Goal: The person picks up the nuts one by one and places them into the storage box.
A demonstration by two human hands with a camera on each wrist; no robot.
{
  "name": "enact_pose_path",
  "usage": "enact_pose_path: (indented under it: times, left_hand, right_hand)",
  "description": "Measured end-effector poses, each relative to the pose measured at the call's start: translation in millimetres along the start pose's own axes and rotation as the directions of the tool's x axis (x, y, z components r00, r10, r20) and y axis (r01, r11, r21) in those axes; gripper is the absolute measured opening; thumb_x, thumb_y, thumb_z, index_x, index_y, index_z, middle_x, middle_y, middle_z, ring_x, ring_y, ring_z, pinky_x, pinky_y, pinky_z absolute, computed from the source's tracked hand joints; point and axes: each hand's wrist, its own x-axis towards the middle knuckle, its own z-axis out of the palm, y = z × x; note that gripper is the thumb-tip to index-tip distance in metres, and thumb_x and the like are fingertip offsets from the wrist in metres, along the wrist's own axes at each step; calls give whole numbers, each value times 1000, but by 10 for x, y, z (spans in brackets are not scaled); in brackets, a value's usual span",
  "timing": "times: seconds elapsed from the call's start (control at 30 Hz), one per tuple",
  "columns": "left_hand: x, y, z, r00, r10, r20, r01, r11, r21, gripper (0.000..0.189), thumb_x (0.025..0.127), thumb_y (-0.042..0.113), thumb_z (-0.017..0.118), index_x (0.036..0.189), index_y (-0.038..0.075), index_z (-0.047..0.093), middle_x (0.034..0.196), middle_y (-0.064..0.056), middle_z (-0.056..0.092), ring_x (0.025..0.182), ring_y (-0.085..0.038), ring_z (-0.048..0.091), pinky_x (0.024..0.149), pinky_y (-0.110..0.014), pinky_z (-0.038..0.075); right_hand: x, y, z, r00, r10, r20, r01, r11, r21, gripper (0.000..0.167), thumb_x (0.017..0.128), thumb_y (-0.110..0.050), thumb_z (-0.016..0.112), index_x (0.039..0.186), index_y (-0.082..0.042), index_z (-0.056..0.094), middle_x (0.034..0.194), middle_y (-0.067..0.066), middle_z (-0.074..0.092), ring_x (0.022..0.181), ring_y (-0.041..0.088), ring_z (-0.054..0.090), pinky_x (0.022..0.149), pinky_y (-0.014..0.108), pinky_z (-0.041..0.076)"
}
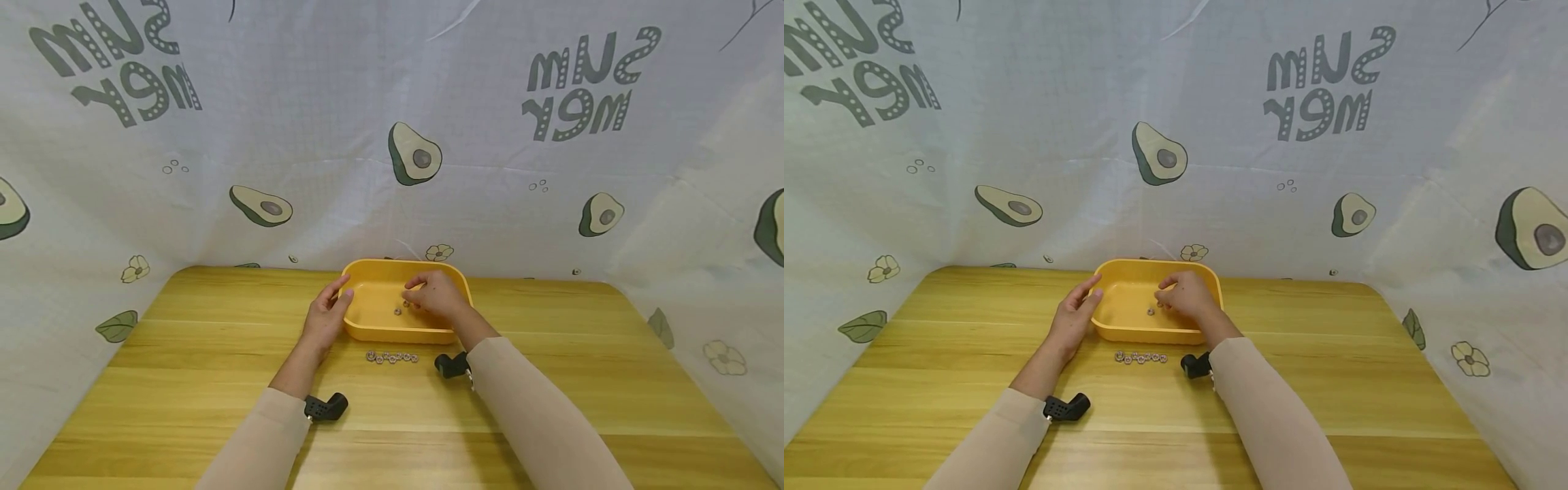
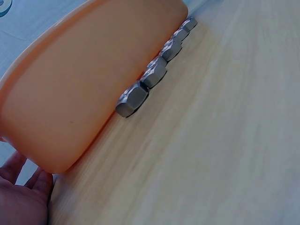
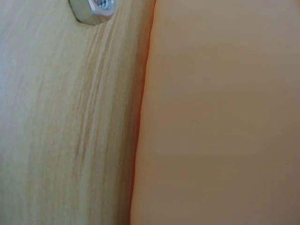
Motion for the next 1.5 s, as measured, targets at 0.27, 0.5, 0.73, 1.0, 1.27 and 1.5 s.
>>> enact_pose_path:
  times: [0.27,0.5,0.73,1.0,1.27,1.5]
  left_hand:
    - [6,-3,7,1000,-7,-9,7,1000,4,46,106,28,56,152,20,51,163,-9,38,142,-32,47,117,-49,43]
    - [10,-13,1,1000,-2,-7,2,1000,5,46,107,27,55,152,20,51,163,-10,38,143,-33,46,117,-50,42]
    - [1,-14,4,1000,6,-7,-6,1000,15,47,106,29,57,152,20,51,163,-9,39,140,-32,48,115,-49,45]
    - [-4,-17,0,1000,9,-6,-9,1000,5,47,106,30,57,152,21,50,162,-9,39,140,-32,49,115,-48,45]
    - [2,-11,-1,1000,11,-2,-11,1000,-4,46,106,28,56,151,21,51,163,-8,38,142,-31,48,116,-48,44]
    - [-7,-6,-2,1000,20,7,-20,1000,-4,47,106,27,56,152,18,50,164,-10,37,143,-33,47,117,-50,43]
  right_hand:
    - [-57,-75,-64,1000,-28,-6,29,999,27,28,95,-24,73,118,-7,71,78,11,71,58,16,52,52,23,41]
    - [-193,-196,-130,997,-73,-24,74,996,52,29,94,-27,75,118,-12,71,81,11,71,72,31,63,53,24,43]
    - [-459,-221,-164,986,-163,-26,165,979,116,31,93,-24,76,119,-7,72,67,5,63,58,25,55,49,25,41]
    - [-806,-213,-176,982,-186,-39,190,972,141,28,93,-24,76,116,-8,73,63,2,58,51,17,44,44,25,35]
    - [-1110,-133,-97,983,-180,-46,184,976,116,29,90,-25,79,112,-6,74,63,1,54,56,17,46,48,26,38]
    - [-1241,40,39,988,-152,-10,153,980,126,19,90,-20,80,106,-10,76,62,-1,53,53,13,43,46,22,32]
